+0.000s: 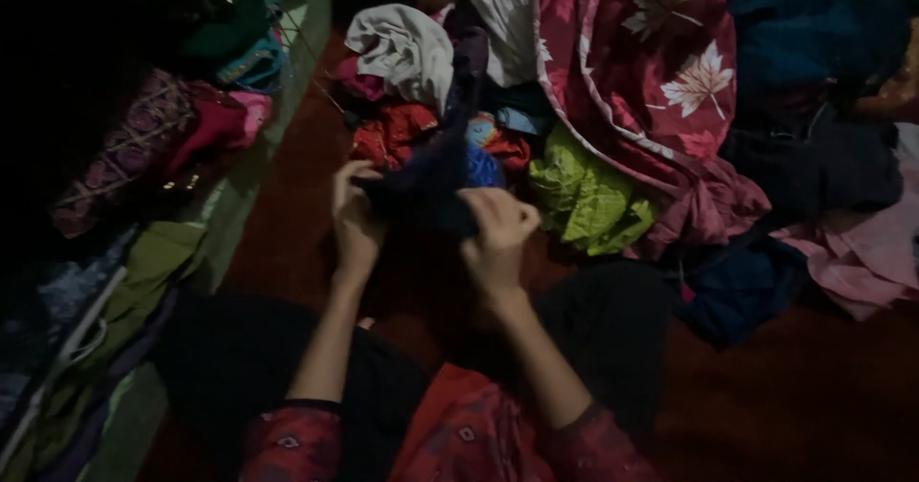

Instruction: Fold various pieces of traditional clothing and organize them on a bed.

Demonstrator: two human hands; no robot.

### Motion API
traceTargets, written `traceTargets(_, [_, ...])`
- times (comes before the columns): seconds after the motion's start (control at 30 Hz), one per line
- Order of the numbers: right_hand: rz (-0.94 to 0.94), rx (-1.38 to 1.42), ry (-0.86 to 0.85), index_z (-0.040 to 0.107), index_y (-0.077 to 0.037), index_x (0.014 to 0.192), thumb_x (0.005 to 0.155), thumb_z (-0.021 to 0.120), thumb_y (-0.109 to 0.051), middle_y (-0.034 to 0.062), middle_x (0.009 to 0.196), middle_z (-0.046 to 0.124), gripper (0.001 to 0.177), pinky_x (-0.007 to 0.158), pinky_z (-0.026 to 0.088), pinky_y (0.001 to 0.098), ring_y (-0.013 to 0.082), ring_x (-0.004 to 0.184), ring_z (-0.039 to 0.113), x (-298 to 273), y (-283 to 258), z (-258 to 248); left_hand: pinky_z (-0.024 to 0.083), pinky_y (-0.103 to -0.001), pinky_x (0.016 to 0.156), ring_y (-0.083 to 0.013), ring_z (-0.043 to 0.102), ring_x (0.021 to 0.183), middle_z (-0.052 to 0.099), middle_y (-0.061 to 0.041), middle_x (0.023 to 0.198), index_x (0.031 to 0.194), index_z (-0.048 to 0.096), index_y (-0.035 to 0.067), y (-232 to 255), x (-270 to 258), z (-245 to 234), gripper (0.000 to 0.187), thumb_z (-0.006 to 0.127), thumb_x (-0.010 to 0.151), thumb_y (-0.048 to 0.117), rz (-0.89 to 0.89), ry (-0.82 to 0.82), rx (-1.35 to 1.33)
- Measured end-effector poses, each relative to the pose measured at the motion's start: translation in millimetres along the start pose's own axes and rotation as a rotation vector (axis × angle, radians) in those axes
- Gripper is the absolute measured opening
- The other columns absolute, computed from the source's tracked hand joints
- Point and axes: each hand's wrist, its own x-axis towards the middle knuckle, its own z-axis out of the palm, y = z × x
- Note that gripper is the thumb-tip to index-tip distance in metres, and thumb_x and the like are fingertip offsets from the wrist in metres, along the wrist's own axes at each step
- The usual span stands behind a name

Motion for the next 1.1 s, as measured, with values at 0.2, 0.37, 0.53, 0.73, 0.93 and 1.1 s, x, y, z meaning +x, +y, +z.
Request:
traceTargets(0.2, [-0.256,-0.224,-0.437,0.072,-0.014,0.126,0.078,0.072,-0.011,0.0117,0.124,0.063,0.048,0.1,0.034,0.0513,0.0289,0.118,0.058,-88.8,25.4,59.5,0.053,-0.035,0.089,-0.0265,0.068,0.107,0.068,-0.012,0.119,0.122,0.064,0.003,-98.1,-14.1,-1.9,0.033,0.049,0.093,0.008,-0.541,0.066,-0.011])
traceTargets(0.37, [-0.164,-0.098,-0.651,0.07,-0.01,0.124,0.082,0.075,-0.021,0.0163,0.124,0.06,0.043,0.098,0.038,0.053,0.0336,0.118,0.055,-74.7,28.6,56.9,0.055,-0.039,0.09,-0.03,0.073,0.104,0.072,-0.014,0.116,0.12,0.067,0.006,-54.8,-10.4,-8.0,0.023,0.062,0.102,0.019,-0.558,-0.074,0.076])
traceTargets(0.53, [-0.042,-0.06,-0.478,0.066,-0.007,0.129,0.091,0.074,-0.022,0.0148,0.13,0.061,0.042,0.103,0.043,0.0449,0.0339,0.123,0.055,-56.3,40.9,71.6,0.054,-0.044,0.097,-0.0374,0.067,0.112,0.069,-0.018,0.122,0.121,0.069,0.005,-15.9,-14.8,-1.3,0.028,0.068,0.097,0.019,-0.18,-0.308,0.187])
traceTargets(0.73, [0.057,-0.122,-0.342,0.061,0.002,0.128,0.08,0.078,-0.02,0.0182,0.121,0.06,0.056,0.093,0.042,0.0472,0.0388,0.112,0.053,-55.2,45.7,77.6,0.049,-0.05,0.095,-0.0391,0.06,0.116,0.06,-0.016,0.129,0.135,0.06,0.006,-28.9,-26.7,10.5,0.054,0.074,0.089,0.029,-0.202,-0.498,0.492])
traceTargets(0.93, [0.098,0.047,-0.331,0.066,-0.006,0.117,0.087,0.073,-0.009,0.0109,0.111,0.065,0.031,0.095,0.044,0.0436,0.0311,0.11,0.059,-59.6,51.0,73.7,0.049,-0.05,0.096,-0.0366,0.061,0.114,0.062,-0.016,0.121,0.132,0.063,0.005,-44.6,-25.5,13.5,0.053,0.077,0.087,0.031,-0.288,-0.479,0.587])
traceTargets(1.1, [0.434,0.237,-0.195,0.062,0.0,0.122,0.093,0.07,-0.017,0.0168,0.117,0.064,0.034,0.099,0.049,0.0435,0.0352,0.113,0.061,-59.1,77.4,89.4,0.048,-0.05,0.105,-0.0293,0.066,0.111,0.065,-0.009,0.117,0.124,0.071,0.015,-3.6,16.9,24.3,0.031,0.064,0.094,0.016,-0.181,-0.393,0.34])
